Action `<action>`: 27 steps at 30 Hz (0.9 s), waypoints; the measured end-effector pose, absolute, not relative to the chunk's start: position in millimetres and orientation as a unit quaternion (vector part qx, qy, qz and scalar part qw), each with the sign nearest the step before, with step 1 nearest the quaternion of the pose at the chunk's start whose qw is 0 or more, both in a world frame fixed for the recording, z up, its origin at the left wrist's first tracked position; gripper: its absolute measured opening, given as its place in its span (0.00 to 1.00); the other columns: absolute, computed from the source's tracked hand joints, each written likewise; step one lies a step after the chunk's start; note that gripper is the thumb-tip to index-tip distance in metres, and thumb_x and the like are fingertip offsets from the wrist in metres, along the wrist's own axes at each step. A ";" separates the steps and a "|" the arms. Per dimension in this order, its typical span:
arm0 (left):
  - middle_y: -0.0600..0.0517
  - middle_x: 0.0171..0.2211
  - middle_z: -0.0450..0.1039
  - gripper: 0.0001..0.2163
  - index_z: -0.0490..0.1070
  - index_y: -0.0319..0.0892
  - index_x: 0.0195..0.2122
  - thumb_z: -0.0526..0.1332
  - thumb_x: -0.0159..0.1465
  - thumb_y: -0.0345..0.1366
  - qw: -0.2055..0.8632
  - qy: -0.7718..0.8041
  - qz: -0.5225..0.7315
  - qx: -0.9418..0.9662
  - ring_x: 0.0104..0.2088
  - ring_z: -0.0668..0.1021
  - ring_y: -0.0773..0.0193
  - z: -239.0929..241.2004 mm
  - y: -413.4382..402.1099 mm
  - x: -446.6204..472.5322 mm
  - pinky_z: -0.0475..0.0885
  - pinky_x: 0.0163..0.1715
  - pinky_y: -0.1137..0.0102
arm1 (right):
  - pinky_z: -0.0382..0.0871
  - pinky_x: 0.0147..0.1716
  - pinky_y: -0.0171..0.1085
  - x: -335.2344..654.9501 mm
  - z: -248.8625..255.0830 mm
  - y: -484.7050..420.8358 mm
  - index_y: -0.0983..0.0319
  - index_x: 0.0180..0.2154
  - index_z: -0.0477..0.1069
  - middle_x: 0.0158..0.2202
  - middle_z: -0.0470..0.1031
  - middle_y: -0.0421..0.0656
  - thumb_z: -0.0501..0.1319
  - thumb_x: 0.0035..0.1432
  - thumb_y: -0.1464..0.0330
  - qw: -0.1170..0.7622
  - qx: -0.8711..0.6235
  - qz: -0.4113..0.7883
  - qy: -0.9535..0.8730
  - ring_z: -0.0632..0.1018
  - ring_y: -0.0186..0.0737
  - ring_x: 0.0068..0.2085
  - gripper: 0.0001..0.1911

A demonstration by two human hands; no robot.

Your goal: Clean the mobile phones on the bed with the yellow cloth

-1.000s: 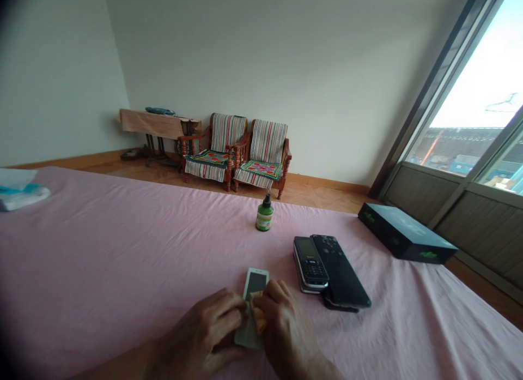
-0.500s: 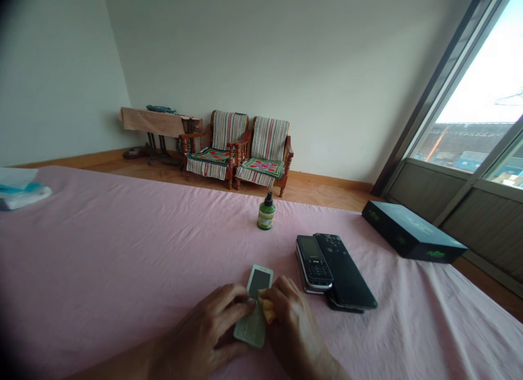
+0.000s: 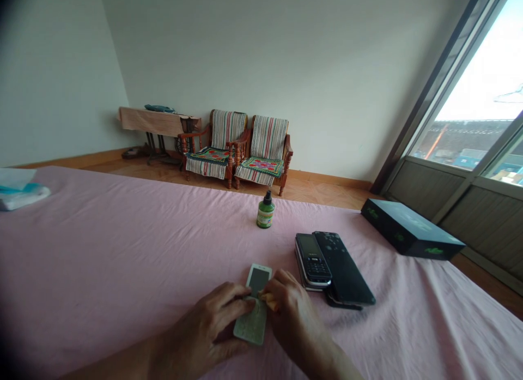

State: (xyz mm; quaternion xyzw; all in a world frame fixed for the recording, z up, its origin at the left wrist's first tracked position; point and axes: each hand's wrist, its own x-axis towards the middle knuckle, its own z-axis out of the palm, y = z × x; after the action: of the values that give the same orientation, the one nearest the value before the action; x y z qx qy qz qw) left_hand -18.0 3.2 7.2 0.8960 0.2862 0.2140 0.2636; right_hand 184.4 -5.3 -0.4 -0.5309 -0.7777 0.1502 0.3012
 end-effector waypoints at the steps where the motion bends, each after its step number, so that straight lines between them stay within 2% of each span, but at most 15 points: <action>1: 0.49 0.51 0.67 0.21 0.67 0.46 0.52 0.67 0.59 0.35 0.262 0.286 0.214 0.897 0.52 0.70 0.57 6.6 3.6 -18.0 0.66 0.54 0.65 | 0.61 0.30 0.32 185.1 -1.8 -3.4 0.61 0.30 0.72 0.31 0.69 0.41 0.57 0.51 0.83 0.304 -0.536 0.143 -0.775 0.71 0.36 0.32 0.13; 6: 0.48 0.51 0.67 0.23 0.67 0.45 0.53 0.69 0.56 0.33 0.261 0.288 0.214 0.896 0.52 0.70 0.57 5.6 4.4 -19.3 0.66 0.54 0.65 | 0.62 0.30 0.33 189.8 -13.1 3.9 0.62 0.34 0.74 0.31 0.69 0.42 0.57 0.51 0.83 0.323 -0.538 0.105 -0.771 0.71 0.37 0.32 0.13; 15: 0.51 0.47 0.69 0.21 0.70 0.46 0.47 0.71 0.52 0.33 0.274 0.285 0.208 0.895 0.47 0.72 0.57 12.8 -5.9 -17.0 0.68 0.51 0.64 | 0.63 0.30 0.33 185.5 -28.7 -30.7 0.62 0.35 0.73 0.31 0.69 0.42 0.59 0.53 0.81 0.342 -0.502 0.106 -0.787 0.71 0.38 0.32 0.11; 20: 0.51 0.45 0.70 0.20 0.70 0.45 0.48 0.70 0.54 0.36 0.258 0.288 0.200 0.900 0.47 0.72 0.56 12.6 -5.2 -15.7 0.69 0.49 0.64 | 0.60 0.31 0.33 175.7 -7.0 -4.6 0.62 0.27 0.73 0.29 0.67 0.42 0.57 0.53 0.83 0.294 -0.563 0.070 -0.769 0.69 0.37 0.31 0.12; 27: 0.49 0.49 0.68 0.20 0.71 0.46 0.48 0.71 0.54 0.37 0.265 0.283 0.199 0.900 0.51 0.70 0.55 15.0 -6.3 -16.1 0.66 0.53 0.63 | 0.57 0.29 0.32 158.9 2.9 18.2 0.63 0.22 0.72 0.27 0.68 0.40 0.57 0.50 0.82 0.291 -0.561 0.086 -0.770 0.69 0.35 0.30 0.12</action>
State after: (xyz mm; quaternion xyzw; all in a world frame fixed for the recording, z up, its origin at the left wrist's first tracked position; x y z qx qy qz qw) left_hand -16.1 -6.3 15.0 0.8999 0.2834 0.1994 0.2646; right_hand 158.9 18.2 2.9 -0.5611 -0.7701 0.0863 0.2910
